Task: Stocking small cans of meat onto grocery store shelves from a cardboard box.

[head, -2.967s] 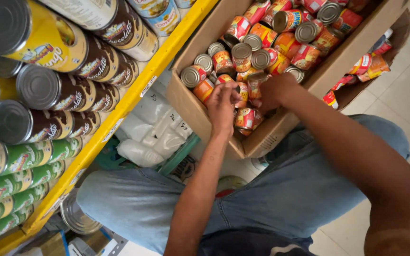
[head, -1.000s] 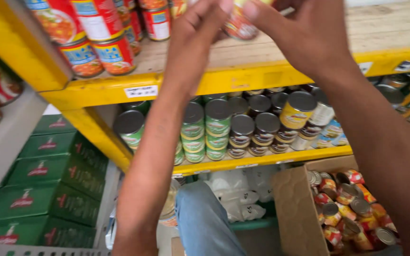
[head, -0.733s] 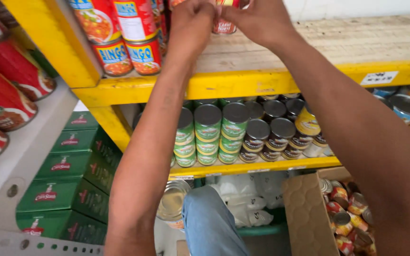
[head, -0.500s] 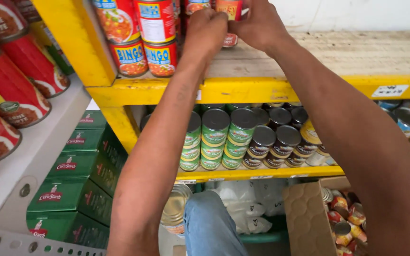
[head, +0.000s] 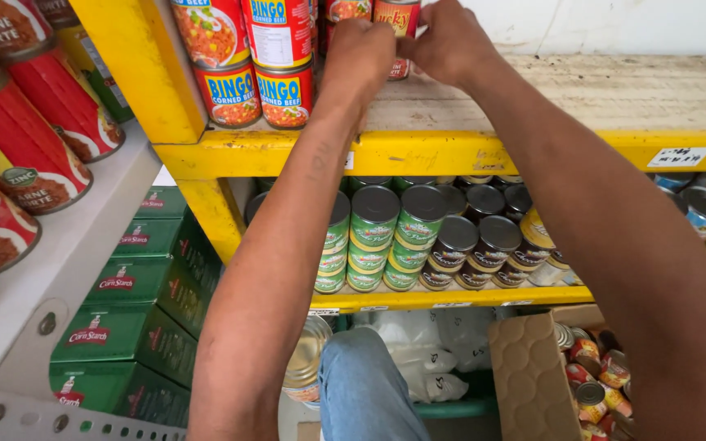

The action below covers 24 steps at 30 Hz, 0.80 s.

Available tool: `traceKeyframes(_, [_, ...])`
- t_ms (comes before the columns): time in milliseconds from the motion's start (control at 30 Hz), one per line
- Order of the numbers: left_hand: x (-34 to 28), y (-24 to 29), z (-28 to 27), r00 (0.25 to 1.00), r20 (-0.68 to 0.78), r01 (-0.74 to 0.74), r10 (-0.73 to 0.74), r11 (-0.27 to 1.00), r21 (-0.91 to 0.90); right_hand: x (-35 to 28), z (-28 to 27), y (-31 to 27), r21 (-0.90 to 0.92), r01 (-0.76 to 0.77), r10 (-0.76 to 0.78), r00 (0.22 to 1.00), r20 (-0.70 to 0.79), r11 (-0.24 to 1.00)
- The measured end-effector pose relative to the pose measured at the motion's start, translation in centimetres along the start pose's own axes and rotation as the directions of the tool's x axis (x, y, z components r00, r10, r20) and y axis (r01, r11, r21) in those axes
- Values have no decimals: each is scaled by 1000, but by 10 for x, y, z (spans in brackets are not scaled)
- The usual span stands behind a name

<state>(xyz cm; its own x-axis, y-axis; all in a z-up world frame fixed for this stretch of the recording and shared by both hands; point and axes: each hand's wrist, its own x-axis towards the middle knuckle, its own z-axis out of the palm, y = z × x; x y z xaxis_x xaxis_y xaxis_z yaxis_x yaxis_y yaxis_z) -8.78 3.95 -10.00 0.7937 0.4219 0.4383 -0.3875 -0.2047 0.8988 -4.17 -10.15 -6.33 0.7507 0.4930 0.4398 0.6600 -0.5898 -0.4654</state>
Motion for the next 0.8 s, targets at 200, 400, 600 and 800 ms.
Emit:
traceKeyframes(200, [4,-14,-2,999,-50,18,-19,1000,-14,2,2,27,-199,24,-29,999,-24,980])
traceKeyframes(400, [-26,4,-4,987,132,-57,93,966,-253,-72,-58,53,-120,269,-281,955,-92,956])
traceKeyframes(600, [-77,25,25,872,207,-468,445,880,82,-209,-146,22,-143,109,-117,992,-45,984])
traceKeyframes(800, [-191,40,137,772,439,-469,460,878,-96,-299,-174,80,-176,22,-23,1000,-1,984])
